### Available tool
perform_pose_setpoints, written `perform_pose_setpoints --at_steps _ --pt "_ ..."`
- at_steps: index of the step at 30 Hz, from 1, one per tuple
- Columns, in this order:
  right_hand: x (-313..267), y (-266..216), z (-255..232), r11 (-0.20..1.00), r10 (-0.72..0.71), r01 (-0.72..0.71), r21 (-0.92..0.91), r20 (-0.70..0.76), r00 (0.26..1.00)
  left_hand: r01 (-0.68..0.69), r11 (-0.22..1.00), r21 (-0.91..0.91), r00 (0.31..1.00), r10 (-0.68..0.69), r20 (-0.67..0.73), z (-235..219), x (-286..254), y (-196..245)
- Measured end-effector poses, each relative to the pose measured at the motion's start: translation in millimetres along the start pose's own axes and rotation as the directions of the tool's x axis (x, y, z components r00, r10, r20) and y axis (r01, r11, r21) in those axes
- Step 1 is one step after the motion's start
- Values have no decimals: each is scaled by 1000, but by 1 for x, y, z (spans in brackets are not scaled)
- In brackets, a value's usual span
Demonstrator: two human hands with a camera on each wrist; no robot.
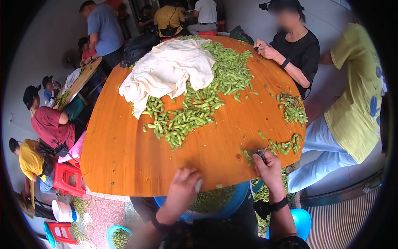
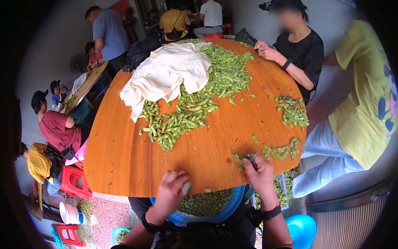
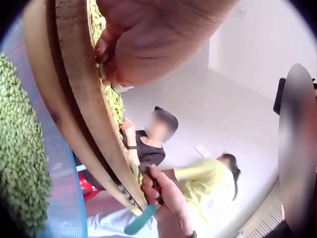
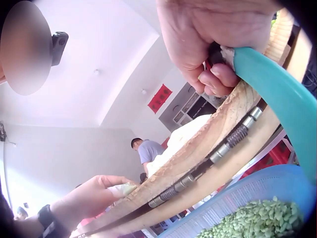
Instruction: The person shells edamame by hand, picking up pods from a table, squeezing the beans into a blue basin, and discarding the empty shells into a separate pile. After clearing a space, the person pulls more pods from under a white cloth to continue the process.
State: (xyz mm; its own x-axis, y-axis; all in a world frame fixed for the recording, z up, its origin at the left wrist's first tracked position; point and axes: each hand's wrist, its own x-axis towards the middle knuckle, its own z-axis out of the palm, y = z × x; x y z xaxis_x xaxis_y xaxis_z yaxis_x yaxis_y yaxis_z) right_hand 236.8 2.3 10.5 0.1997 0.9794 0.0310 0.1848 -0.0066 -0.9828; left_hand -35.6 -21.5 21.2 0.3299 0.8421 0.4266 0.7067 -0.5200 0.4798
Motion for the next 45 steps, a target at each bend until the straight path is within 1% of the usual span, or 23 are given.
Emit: perform_pose_setpoints --at_steps 4,6,8,11,14,17,18,20,22,24,26,27,28,29,30,31,33,34,36,37,39,43,45 --pt "0 5 0 999 -33 33 0 -20 999 8 997 -73 995 -1 97 13 -24 13" --pt "0 6 -1 1000 -28 28 -2 1 1000 -30 927 -375 974 111 196 8 -24 23" --pt "0 3 -1 999 -36 36 3 14 999 -68 949 -309 966 140 217 -4 -10 20" --pt "-1 4 -2 999 -48 48 7 12 999 -6 997 75 1000 7 -6 -20 25 -4" --pt "-2 6 -3 997 -78 78 3 8 997 97 895 436 979 -8 -202 -25 67 -43" --pt "-3 7 -5 992 -126 127 -18 31 992 92 921 380 981 -18 -193 -16 81 -83" --pt "-3 7 -7 989 -143 145 -38 49 988 88 921 379 981 -13 -196 -18 82 -86" --pt "-5 4 -8 983 -162 167 -79 69 984 124 932 340 992 -115 -48 -18 81 -91" --pt "-11 -7 -8 975 -175 185 -120 92 980 185 921 344 983 -176 -57 -23 78 -74" --pt "-19 -26 0 999 -36 31 25 226 973 241 907 347 970 -235 -57 -25 71 -59" --pt "-21 -33 11 1000 7 -14 20 295 956 169 983 69 984 -163 -78 -20 58 -48" --pt "-21 -38 22 995 39 -71 76 360 932 164 976 -141 985 -170 -36 -14 51 -40" --pt "-20 -43 31 983 62 -129 129 426 903 276 901 -334 961 -253 109 -13 47 -28" --pt "-20 -47 39 982 71 -136 129 414 908 362 817 -449 932 -304 199 -14 43 -15" --pt "-19 -48 46 970 111 -200 136 487 866 450 708 -544 893 -340 296 -13 40 -7" --pt "-19 -48 52 954 145 -264 139 560 816 453 706 -544 891 -334 307 -9 36 -6" --pt "-20 -44 59 955 148 -269 128 578 803 457 625 -633 889 -309 337 -1 28 -8" --pt "-20 -42 61 957 144 -265 117 603 785 462 621 -633 887 -311 341 3 25 -10" --pt "-23 -37 63 956 130 -260 134 599 790 212 875 -435 973 -150 173 11 18 -12" --pt "-24 -36 62 954 155 -276 116 597 787 215 873 -438 973 -151 176 13 17 -9" --pt "-26 -35 61 951 182 -294 96 593 784 89 983 -159 994 -77 77 17 15 -2" --pt "-31 -38 59 949 195 -303 84 597 778 133 976 -174 988 -118 96 20 14 2" --pt "-31 -38 59 951 202 -300 69 596 777 78 992 -103 997 -76 29 24 13 2"
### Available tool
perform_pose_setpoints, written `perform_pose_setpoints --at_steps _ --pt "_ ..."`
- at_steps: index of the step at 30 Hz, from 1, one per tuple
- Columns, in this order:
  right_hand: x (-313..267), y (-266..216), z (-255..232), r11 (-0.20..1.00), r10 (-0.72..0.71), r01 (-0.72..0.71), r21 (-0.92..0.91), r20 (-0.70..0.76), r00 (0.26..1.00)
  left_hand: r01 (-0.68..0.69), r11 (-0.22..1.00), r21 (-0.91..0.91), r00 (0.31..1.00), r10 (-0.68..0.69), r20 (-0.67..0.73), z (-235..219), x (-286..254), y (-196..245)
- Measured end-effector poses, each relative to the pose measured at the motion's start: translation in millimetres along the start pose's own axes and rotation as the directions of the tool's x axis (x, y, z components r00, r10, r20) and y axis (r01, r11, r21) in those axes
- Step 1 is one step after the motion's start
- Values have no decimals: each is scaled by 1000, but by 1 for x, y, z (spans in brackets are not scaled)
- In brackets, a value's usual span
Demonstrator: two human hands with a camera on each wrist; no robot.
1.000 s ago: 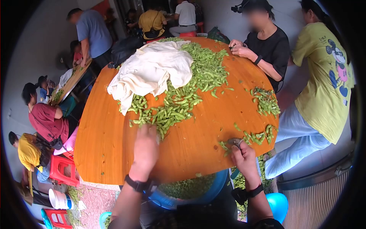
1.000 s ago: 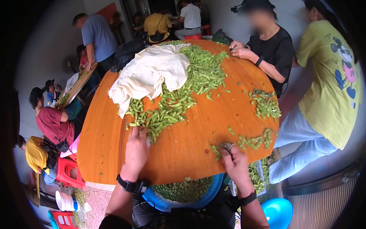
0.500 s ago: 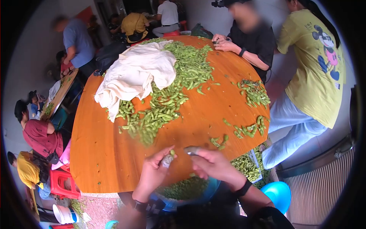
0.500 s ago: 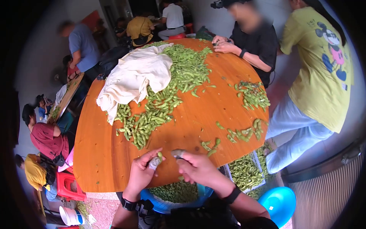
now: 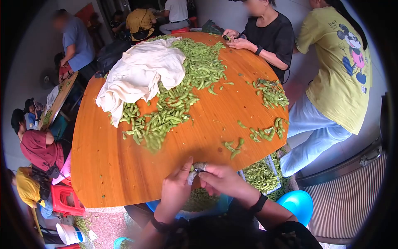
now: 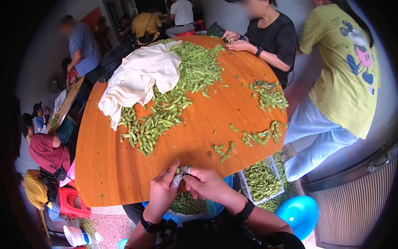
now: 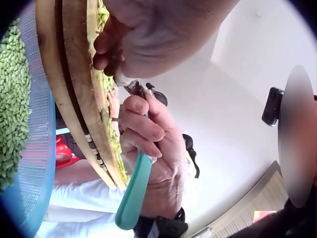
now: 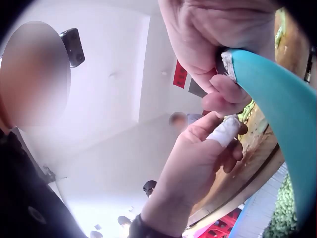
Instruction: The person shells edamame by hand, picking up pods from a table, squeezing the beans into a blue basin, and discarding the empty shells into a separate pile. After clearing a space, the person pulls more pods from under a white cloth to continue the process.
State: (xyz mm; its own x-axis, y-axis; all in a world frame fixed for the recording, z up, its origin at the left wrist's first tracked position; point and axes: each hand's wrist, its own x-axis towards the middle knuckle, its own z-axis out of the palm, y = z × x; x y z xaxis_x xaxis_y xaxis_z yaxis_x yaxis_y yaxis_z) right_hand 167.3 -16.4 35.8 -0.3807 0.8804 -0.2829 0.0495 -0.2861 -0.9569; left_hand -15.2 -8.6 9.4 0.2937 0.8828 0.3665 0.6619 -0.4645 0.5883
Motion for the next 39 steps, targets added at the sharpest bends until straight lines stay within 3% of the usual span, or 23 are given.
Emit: perform_pose_setpoints --at_steps 4,7,16,18,22,23,24,25,27,28,31,33,35,39 --pt "0 4 0 999 -1 1 51 0 1000 1 992 126 999 -8 50 -1 0 5" --pt "1 6 1 998 -5 6 62 -16 1000 -94 980 177 995 97 -12 6 -2 0" --pt "8 21 11 985 -78 93 143 -110 991 -122 992 19 989 123 -84 11 -2 -2" --pt "9 22 13 979 -67 89 182 -120 991 -31 996 -89 999 28 -30 9 -3 -2" --pt "8 19 13 948 -18 56 313 -125 992 -44 967 -251 999 36 -35 6 -1 -7" --pt "7 16 12 941 1 38 336 -113 994 164 833 -529 986 -129 103 2 -2 -7" --pt "8 15 10 941 3 36 336 -116 993 369 588 -720 929 -239 281 -1 -2 -8" --pt "9 13 9 928 33 -2 374 -78 996 370 585 -722 929 -238 283 -5 -1 -9" --pt "11 11 7 912 59 -39 409 -37 998 512 379 -771 857 -290 426 -13 4 -10" --pt "11 12 6 899 43 -37 436 -4 999 509 331 -794 857 -279 433 -16 6 -10" --pt "11 11 1 842 33 -47 537 35 999 384 380 -841 918 -256 304 -18 7 8" --pt "9 10 0 790 42 -56 611 37 998 356 396 -846 927 -267 265 -9 0 -2" --pt "6 10 1 735 65 -132 665 125 990 294 398 -869 954 -182 239 -8 -4 -13" --pt "1 6 9 740 55 -98 665 86 995 265 346 -900 950 -255 182 -1 -4 -16"
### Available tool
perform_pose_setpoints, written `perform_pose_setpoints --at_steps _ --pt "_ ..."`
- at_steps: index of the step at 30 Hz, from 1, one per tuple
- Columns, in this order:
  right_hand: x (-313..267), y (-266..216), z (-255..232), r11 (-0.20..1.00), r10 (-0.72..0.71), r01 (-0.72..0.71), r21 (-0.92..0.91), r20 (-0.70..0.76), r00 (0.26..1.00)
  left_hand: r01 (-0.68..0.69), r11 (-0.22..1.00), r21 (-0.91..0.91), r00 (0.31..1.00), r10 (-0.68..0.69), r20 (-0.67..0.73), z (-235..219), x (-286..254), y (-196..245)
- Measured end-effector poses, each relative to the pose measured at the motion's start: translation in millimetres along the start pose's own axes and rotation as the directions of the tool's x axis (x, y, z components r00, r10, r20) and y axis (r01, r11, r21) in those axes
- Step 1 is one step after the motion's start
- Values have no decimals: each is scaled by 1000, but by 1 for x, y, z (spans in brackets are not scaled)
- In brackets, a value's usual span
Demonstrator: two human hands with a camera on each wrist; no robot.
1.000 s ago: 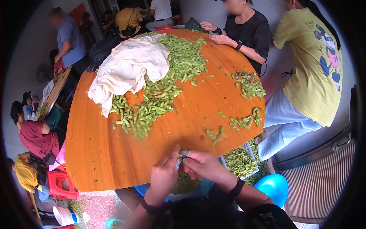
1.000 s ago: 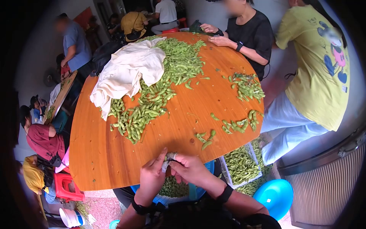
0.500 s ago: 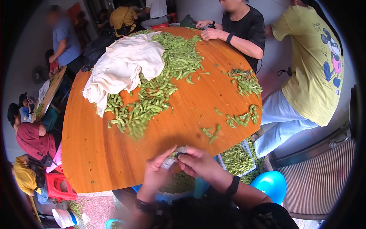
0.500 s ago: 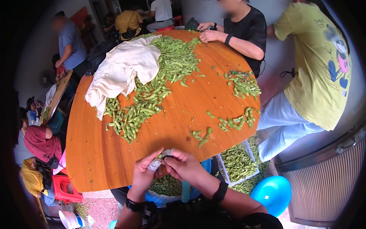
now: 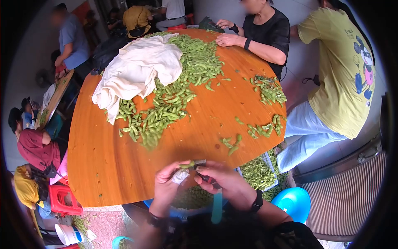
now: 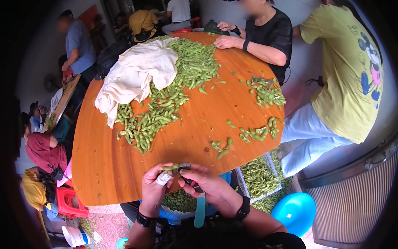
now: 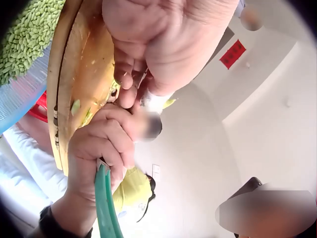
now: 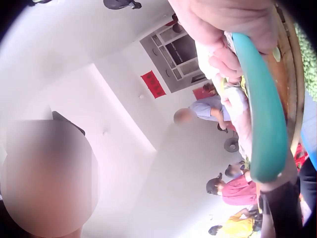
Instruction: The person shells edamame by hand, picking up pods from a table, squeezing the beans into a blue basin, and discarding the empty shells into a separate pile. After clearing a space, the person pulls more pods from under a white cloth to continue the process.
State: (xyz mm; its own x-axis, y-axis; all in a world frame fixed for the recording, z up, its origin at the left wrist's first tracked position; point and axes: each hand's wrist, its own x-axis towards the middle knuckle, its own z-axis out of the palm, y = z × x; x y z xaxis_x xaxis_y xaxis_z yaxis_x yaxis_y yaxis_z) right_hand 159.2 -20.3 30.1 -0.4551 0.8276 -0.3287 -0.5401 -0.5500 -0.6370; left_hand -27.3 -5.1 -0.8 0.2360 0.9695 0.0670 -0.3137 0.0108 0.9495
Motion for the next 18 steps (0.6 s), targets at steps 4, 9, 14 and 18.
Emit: perform_pose_setpoints --at_steps 4,9,14,18 --pt "-5 -5 -1 907 -124 51 -419 -147 981 -36 996 85 996 43 -79 11 4 15" --pt "-5 -14 8 775 -200 81 -627 -121 972 -181 722 668 980 188 62 13 3 8" --pt "-4 -13 10 699 -202 103 -707 -57 978 -260 493 830 952 274 136 19 -3 7" --pt "-4 -8 6 657 -213 131 -742 -17 977 -286 383 878 929 336 156 17 -4 1"
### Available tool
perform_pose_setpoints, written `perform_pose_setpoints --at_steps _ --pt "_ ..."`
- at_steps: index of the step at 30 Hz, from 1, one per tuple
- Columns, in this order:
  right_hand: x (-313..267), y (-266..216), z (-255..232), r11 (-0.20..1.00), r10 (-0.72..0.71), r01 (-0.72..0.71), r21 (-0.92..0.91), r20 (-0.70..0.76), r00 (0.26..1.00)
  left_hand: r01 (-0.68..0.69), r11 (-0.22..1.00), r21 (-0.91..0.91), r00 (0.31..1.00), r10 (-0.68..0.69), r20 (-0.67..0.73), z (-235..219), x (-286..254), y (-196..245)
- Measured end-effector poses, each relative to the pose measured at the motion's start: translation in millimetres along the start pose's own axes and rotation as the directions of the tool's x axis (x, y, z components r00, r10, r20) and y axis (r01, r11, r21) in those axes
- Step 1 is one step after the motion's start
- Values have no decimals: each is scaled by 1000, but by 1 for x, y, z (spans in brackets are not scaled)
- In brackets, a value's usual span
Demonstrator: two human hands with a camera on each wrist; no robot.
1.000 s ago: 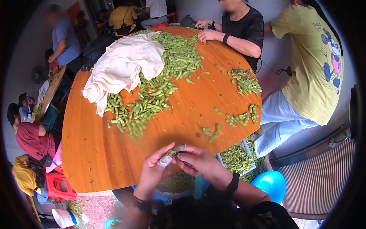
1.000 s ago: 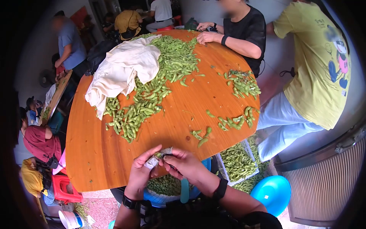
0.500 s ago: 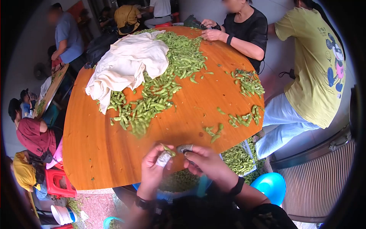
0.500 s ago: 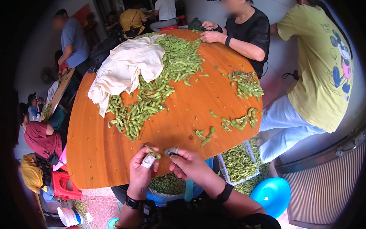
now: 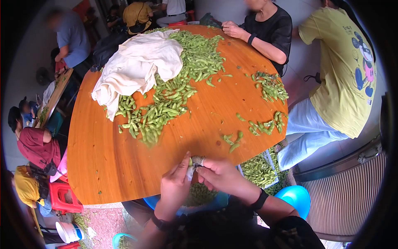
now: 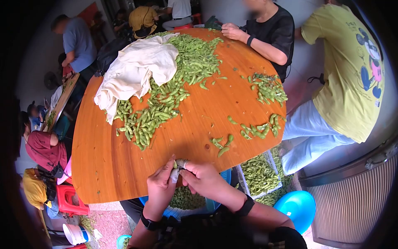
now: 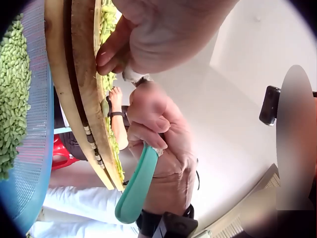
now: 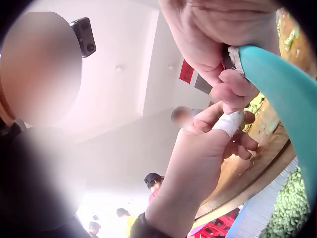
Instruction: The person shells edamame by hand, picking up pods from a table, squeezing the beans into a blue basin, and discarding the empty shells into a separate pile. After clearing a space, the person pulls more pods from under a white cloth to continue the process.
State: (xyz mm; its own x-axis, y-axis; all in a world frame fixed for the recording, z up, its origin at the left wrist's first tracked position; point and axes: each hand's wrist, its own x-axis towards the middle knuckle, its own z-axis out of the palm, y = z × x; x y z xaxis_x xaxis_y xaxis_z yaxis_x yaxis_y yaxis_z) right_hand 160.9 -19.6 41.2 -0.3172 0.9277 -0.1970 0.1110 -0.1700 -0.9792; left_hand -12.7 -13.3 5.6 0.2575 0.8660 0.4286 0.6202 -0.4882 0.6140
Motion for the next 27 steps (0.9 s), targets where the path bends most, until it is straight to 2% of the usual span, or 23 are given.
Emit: perform_pose_setpoints --at_steps 2,6,11,12,13,14,15,16,17,19,20,22,23,25,26,27 --pt "0 2 1 1000 0 0 2 -7 1000 -6 999 36 1000 6 -2 2 -1 0" --pt "1 9 5 1000 -3 4 28 -25 1000 -20 999 -44 997 17 -70 6 -2 -2" --pt "8 24 12 989 -147 145 -23 -125 981 5 997 -74 999 -7 -38 5 -6 -8" --pt "9 26 12 989 -145 144 -22 -126 981 125 967 -222 992 -127 7 8 -9 -11" --pt "10 27 12 991 -84 94 99 -105 991 245 900 -360 969 -236 69 9 -10 -13" --pt "11 27 11 975 -25 41 217 -76 997 245 900 -360 969 -236 69 8 -10 -14" --pt "12 26 9 975 -24 40 217 -76 997 322 792 -519 946 -294 140 6 -10 -13" --pt "11 24 6 946 41 -32 321 -22 999 393 648 -652 916 -335 220 3 -9 -12" --pt "12 22 3 902 100 -107 418 38 994 395 646 -653 915 -337 220 -3 -6 -12" --pt "14 18 0 889 159 -168 426 55 986 587 281 -759 792 -393 467 -18 3 -10" --pt "15 14 -2 874 212 -222 432 72 975 586 280 -760 792 -394 466 -20 7 -8" --pt "16 9 -7 881 218 -248 403 121 969 642 150 -752 721 -449 527 -21 15 -5" --pt "16 10 -7 900 184 -208 382 98 978 640 151 -754 724 -448 525 -19 15 -4" --pt "15 13 -4 917 151 -169 362 78 985 576 424 -698 806 -439 398 -12 13 0" --pt "14 14 0 940 116 -117 321 23 993 579 423 -697 804 -441 400 -8 10 1" --pt "12 14 3 959 80 -69 275 -30 996 497 601 -626 865 -404 298 -4 8 0"
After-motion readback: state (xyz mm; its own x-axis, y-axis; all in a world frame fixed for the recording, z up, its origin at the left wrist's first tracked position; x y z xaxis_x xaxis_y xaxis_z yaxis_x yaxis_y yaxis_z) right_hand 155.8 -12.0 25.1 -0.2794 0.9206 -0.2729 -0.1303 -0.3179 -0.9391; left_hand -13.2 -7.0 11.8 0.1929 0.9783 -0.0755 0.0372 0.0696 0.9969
